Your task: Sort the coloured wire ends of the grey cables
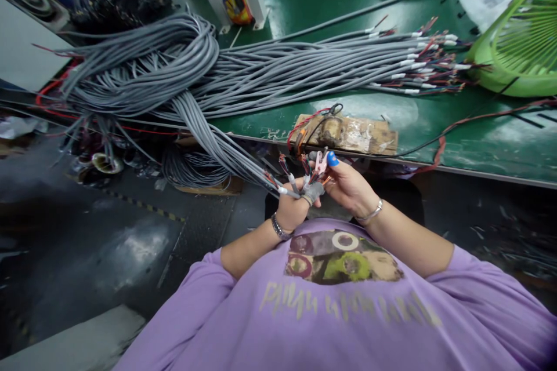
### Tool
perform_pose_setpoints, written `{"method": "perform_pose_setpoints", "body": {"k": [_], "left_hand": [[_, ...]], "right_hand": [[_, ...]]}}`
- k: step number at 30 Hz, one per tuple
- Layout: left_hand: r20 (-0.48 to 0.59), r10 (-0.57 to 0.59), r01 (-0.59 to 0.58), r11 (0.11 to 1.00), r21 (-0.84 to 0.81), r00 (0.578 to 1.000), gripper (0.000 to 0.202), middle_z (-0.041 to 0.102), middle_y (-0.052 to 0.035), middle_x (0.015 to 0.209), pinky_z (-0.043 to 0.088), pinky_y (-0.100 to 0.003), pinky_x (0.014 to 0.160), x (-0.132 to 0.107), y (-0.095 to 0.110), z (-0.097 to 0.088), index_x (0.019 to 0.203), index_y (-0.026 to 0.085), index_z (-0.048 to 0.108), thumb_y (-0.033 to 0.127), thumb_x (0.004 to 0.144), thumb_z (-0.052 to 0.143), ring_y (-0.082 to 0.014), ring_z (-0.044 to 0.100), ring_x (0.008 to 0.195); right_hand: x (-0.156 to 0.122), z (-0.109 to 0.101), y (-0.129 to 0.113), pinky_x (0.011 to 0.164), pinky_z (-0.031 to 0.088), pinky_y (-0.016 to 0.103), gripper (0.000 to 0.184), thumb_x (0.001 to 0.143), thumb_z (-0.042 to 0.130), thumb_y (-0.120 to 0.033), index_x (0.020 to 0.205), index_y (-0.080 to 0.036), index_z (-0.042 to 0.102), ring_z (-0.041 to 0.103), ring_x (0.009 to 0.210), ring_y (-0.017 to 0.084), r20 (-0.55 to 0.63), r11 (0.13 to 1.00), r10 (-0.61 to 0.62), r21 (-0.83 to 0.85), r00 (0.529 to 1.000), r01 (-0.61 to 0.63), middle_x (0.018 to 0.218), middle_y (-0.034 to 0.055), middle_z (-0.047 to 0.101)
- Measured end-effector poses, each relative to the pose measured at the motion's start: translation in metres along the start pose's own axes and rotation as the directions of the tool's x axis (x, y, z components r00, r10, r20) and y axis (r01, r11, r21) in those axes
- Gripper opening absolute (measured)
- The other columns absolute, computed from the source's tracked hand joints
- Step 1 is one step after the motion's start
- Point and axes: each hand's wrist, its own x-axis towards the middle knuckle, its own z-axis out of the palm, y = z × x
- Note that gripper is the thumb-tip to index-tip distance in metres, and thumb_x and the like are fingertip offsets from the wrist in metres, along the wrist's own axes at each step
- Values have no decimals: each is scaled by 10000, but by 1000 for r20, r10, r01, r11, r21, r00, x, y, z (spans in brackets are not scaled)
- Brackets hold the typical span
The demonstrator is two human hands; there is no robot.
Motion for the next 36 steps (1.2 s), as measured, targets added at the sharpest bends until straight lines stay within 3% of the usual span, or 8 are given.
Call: {"method": "perform_pose_setpoints", "body": {"k": [5,8,12,15,22,29,33,36], "left_hand": [[-6,10,-10,1000,-2,1000,416,625,-27,512,469,-276,587,-4,5,-2,527,162,636,403,866,647,-122,558,509],[3,-13,13,1000,20,1000,431,630,-38,518,471,-278,578,-10,7,-6,526,163,652,446,851,655,-132,563,516],[35,-44,42,998,39,998,418,654,-48,543,479,-277,569,-17,5,-11,555,163,663,490,815,681,-146,583,525],[95,-49,43,997,63,994,391,675,-54,570,482,-270,577,-15,2,-14,578,161,673,476,809,688,-148,597,538],[301,-223,196,973,120,927,343,694,-71,584,470,-241,556,-4,-5,-17,595,126,702,434,735,757,-135,598,528],[76,-160,161,987,-7,984,366,705,-60,611,500,-246,599,-7,-5,-14,630,143,709,466,802,706,-128,613,560],[96,-122,124,992,-19,988,396,716,-70,627,507,-253,604,-6,-3,-16,621,144,720,501,792,717,-133,619,573],[181,-127,126,992,16,975,389,726,-75,641,512,-257,601,-7,1,-21,640,146,739,504,791,717,-141,626,580]], "right_hand": [[-3,-1,-1,561,518,266,458,769,693,-640,875,-194,699,619,615,133,13,998,54,26,998,-55,847,46,741],[-7,-8,-6,566,534,257,526,740,672,-703,836,-186,689,632,621,133,84,984,178,-40,981,-175,782,45,718],[-13,-14,-10,546,531,232,464,633,826,-582,763,-160,685,611,576,114,140,943,280,-227,950,-244,688,20,679],[-16,-10,-8,532,515,236,365,589,891,-415,738,-156,682,593,522,107,159,934,236,-311,959,-179,652,3,676],[-21,-11,-4,640,516,289,278,669,841,-388,780,-170,708,635,620,152,223,882,49,-467,974,62,687,11,695],[-23,-31,-11,599,514,250,393,625,868,-436,857,-162,707,599,669,119,110,887,135,-457,985,-71,800,28,684],[-25,-19,0,532,446,215,342,635,868,-418,775,-172,674,541,568,88,98,913,-12,-406,995,51,679,-12,650],[-24,-6,4,539,461,258,318,677,839,-437,760,-184,664,565,534,115,188,911,-35,-399,982,109,631,-8,654]]}}
